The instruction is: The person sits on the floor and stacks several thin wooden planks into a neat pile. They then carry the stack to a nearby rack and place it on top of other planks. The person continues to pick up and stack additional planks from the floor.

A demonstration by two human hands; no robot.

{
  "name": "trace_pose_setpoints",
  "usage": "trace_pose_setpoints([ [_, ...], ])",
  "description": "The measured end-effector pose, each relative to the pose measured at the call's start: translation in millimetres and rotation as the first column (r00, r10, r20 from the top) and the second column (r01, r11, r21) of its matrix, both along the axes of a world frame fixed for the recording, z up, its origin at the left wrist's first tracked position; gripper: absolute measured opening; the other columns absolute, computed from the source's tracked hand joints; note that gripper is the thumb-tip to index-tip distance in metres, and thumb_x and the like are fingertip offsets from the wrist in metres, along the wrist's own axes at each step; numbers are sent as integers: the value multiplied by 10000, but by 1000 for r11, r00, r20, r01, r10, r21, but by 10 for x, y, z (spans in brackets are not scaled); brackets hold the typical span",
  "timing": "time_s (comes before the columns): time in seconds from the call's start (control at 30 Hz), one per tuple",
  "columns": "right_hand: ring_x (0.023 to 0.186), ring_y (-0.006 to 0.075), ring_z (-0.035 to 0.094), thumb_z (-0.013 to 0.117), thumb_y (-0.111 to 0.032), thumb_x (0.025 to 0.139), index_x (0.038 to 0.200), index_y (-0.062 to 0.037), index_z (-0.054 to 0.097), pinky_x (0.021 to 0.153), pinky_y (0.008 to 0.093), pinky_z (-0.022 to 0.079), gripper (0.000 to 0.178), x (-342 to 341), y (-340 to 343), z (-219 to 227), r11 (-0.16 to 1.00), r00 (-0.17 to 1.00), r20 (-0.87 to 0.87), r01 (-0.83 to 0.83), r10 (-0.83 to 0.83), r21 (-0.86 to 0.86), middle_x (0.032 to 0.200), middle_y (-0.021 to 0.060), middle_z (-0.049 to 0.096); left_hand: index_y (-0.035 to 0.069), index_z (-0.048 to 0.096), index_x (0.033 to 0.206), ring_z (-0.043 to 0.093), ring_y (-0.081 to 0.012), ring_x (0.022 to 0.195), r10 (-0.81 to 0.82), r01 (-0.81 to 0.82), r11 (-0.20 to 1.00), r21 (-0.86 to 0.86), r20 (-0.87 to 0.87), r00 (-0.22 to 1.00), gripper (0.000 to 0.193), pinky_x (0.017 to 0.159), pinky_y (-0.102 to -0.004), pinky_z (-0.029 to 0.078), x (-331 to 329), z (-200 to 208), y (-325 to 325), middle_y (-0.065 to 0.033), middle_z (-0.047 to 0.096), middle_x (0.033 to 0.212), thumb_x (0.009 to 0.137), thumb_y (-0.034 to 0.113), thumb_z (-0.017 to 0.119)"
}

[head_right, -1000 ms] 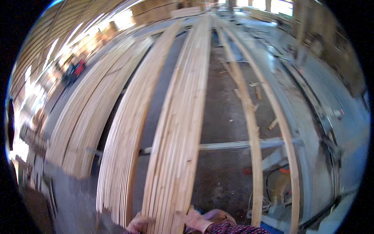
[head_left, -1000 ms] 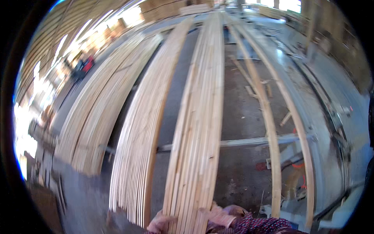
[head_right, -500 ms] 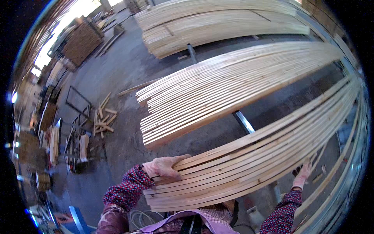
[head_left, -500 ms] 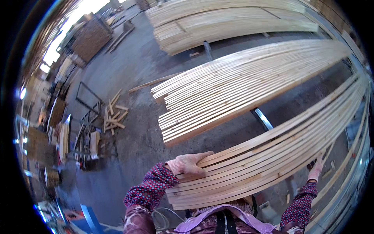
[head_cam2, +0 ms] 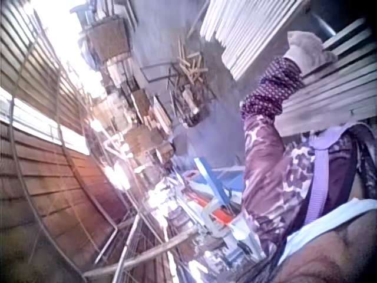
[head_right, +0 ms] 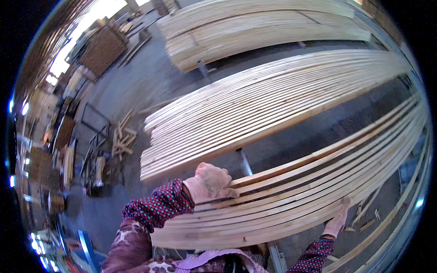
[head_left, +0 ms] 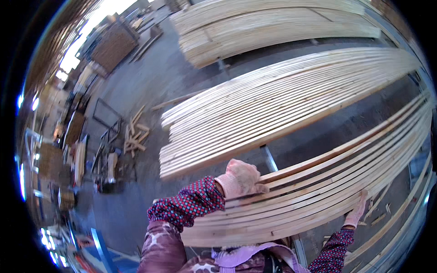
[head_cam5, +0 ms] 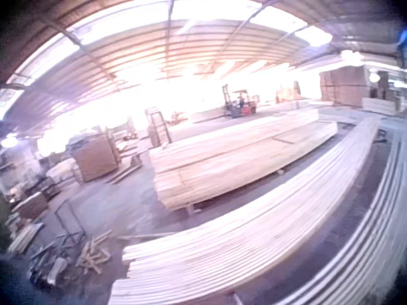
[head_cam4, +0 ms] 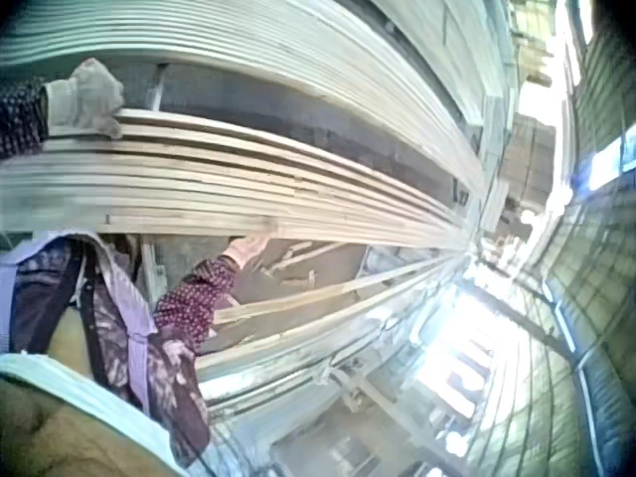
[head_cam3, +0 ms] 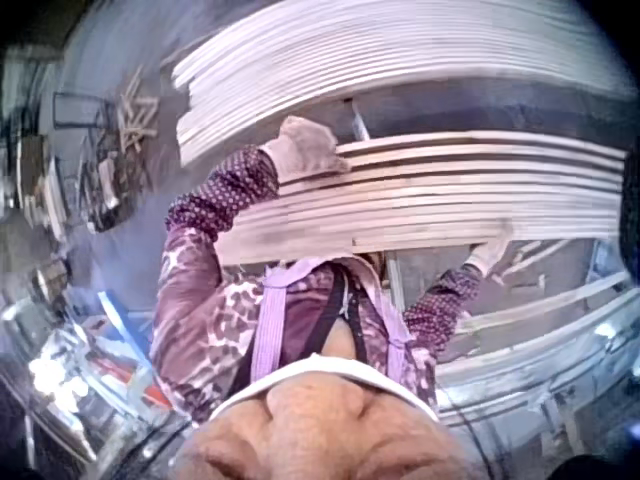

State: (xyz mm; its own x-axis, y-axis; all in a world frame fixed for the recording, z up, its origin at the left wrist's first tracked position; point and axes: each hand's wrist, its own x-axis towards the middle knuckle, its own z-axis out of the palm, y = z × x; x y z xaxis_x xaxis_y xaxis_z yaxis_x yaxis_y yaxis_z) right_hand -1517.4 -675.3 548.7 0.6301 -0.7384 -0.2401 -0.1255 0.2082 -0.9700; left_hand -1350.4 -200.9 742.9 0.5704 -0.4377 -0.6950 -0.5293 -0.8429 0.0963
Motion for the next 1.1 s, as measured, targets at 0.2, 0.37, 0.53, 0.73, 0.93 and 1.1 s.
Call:
trace_pose_setpoints([
  [0.2,939,177,605,521,-535,1009,1117,-15,706,865,341,470,562,393,336,114,981,960,-208,172,-187,-89,976,69,667,24,392,1491,419,-352,1415,-107,-81,509,-857,-156,982,812,1154,-378,369,727,-1232,-687,-193,380,1560,853,390,734],
  [0.37,803,140,586,680,-535,920,863,-72,718,756,308,459,468,642,585,198,958,960,-72,276,-270,82,856,15,660,-11,243,1551,484,-293,1341,-71,-747,483,-458,-870,487,1004,1129,-356,381,1030,-1499,-1019,-196,470,1469,760,242,808],
  [0.53,797,119,579,714,-506,907,868,-66,705,743,307,450,441,790,657,231,956,958,-89,281,-274,83,841,-5,644,6,459,1404,620,-195,1097,-112,-778,519,-353,-931,348,741,969,-340,501,1026,-1530,-1047,-94,639,1199,765,154,803],
  [0.73,911,143,610,727,-485,896,1143,-29,655,829,290,489,524,940,1416,647,947,944,-219,282,-245,156,1018,31,665,-43,288,1478,584,-223,1172,82,-771,588,-243,-931,356,812,1034,-358,465,994,-1077,-569,-148,599,1249,831,150,739],
  [0.93,928,161,620,740,-482,884,1193,-19,631,832,316,507,567,1085,1436,689,931,958,-242,224,-155,289,1038,61,657,83,524,1433,584,-210,1241,-78,-893,370,-254,-967,243,558,1051,-364,477,1064,-855,-545,-83,637,1335,893,117,662],
  [1.1,945,157,610,705,-498,912,1221,-28,620,848,336,506,569,1403,703,724,965,964,-184,219,-191,145,1029,35,640,56,413,1520,541,-229,1307,95,-829,556,-67,-985,143,751,1090,-350,453,1370,-1415,-691,-95,574,1430,846,117,740],
])
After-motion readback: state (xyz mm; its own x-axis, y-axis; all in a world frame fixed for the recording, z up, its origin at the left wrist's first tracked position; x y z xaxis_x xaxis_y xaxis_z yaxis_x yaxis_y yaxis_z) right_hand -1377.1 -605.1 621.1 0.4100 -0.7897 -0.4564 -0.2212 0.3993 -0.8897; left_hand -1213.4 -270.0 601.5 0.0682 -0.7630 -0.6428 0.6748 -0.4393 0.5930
